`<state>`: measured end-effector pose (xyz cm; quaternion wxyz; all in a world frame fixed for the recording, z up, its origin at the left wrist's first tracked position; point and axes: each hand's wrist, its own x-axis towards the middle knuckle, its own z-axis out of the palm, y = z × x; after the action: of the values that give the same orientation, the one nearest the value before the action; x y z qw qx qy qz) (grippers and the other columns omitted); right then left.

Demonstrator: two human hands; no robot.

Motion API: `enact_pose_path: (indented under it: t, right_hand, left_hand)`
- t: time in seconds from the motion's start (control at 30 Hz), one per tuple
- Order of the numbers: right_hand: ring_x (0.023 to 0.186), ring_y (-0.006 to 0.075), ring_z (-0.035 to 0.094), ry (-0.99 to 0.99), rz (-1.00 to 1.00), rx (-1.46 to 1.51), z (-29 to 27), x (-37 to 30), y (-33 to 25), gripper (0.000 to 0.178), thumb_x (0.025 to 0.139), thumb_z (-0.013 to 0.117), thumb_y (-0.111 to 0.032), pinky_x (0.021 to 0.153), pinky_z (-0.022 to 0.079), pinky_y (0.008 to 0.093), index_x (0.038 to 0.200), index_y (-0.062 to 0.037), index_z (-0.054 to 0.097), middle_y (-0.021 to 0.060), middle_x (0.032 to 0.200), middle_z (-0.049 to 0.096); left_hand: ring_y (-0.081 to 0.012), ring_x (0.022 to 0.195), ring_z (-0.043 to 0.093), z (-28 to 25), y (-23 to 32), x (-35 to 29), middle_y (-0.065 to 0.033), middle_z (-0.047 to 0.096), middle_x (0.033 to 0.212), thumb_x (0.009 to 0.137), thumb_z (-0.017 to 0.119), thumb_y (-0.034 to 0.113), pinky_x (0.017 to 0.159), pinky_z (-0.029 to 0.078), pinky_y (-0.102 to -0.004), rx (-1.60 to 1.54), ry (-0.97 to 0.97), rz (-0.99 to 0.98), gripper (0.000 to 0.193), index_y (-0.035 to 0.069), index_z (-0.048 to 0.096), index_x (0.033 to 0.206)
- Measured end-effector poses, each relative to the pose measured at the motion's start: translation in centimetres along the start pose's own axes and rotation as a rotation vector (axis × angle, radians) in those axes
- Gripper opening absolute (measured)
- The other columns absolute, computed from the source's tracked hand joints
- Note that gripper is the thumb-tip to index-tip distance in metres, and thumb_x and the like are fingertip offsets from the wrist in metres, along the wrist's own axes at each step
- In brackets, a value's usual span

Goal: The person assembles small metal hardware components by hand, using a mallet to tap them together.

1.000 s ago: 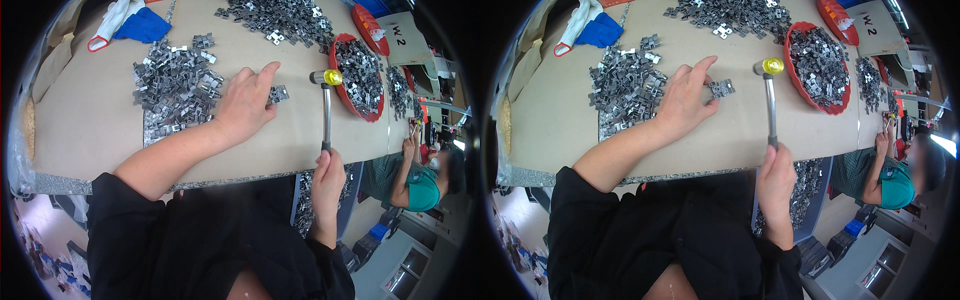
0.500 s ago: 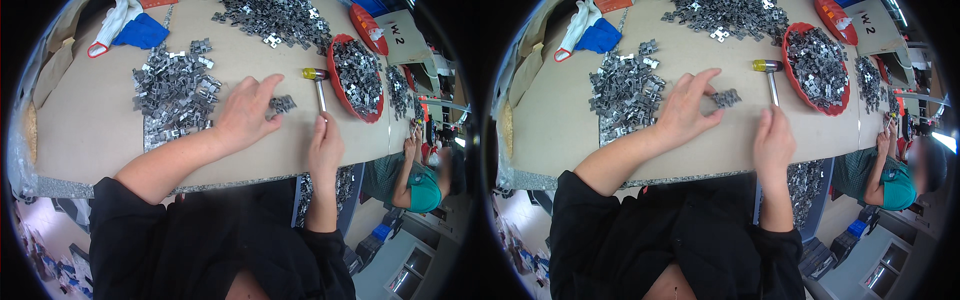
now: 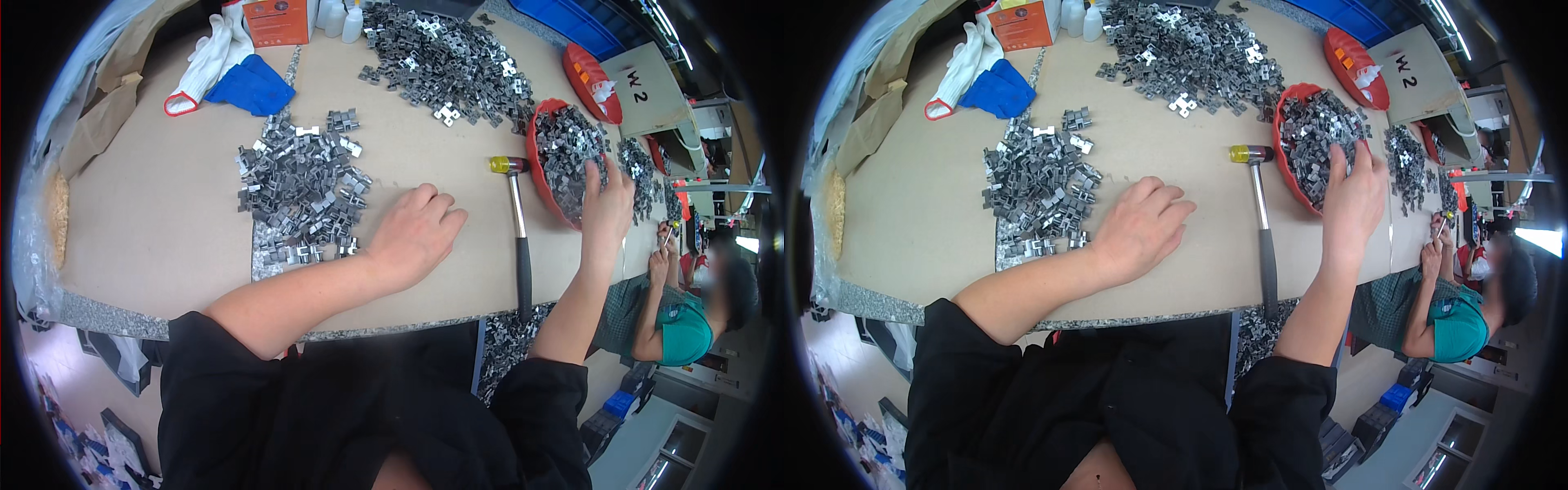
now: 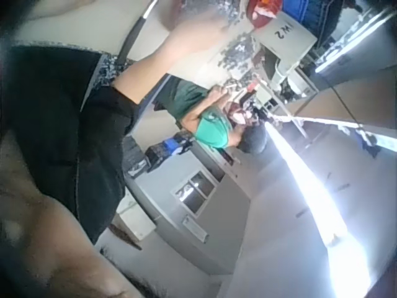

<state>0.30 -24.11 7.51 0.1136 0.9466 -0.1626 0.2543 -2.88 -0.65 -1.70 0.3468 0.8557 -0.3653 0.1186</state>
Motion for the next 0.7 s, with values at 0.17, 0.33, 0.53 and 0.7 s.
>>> enact_pose_path:
  t: [0.17,0.33,0.53,0.7]
  right_hand:
    - [0.089,0.0279,0.056,-0.205,-0.307,0.774,2.0,2.0,-8.2,0.028,0.082,0.054,-0.021,0.078,0.043,0.0357,0.102,-0.0018,0.058,0.0157,0.096,0.057]
    - [0.115,0.0374,0.038,-0.151,-0.361,0.731,9.5,5.6,-14.6,0.052,0.075,0.061,-0.041,0.090,0.036,0.0472,0.119,-0.0149,0.051,0.0215,0.124,0.041]
    - [0.118,0.0421,0.030,-0.146,-0.392,0.561,8.4,2.6,-17.9,0.052,0.071,0.062,-0.046,0.087,0.035,0.0567,0.118,-0.0269,0.050,0.0194,0.132,0.029]
    - [0.111,0.0470,0.036,-0.156,-0.523,0.564,7.5,0.6,-15.3,0.037,0.076,0.061,-0.037,0.091,0.036,0.0452,0.109,-0.0212,0.058,0.0269,0.128,0.031]
  left_hand:
    - [-0.0268,0.096,0.045,0.0,-0.2,-0.5,-0.0107,0.051,0.099,0.066,0.057,0.008,0.083,0.040,-0.0364,0.192,-0.029,-0.016,0.029,0.003,0.054,0.095]
    - [-0.0291,0.098,0.044,0.2,0.6,0.1,-0.0149,0.050,0.097,0.066,0.051,0.011,0.088,0.037,-0.0386,0.297,-0.062,0.091,0.026,0.000,0.054,0.090]
    - [-0.0320,0.106,0.042,-0.1,-0.1,0.0,-0.0187,0.050,0.106,0.072,0.047,0.014,0.093,0.031,-0.0446,0.593,-0.061,-0.029,0.034,-0.005,0.054,0.100]
    - [-0.0338,0.112,0.039,-0.5,-0.5,-0.1,-0.0213,0.049,0.112,0.077,0.043,0.016,0.094,0.028,-0.0491,0.711,-0.125,-0.118,0.038,-0.006,0.053,0.107]
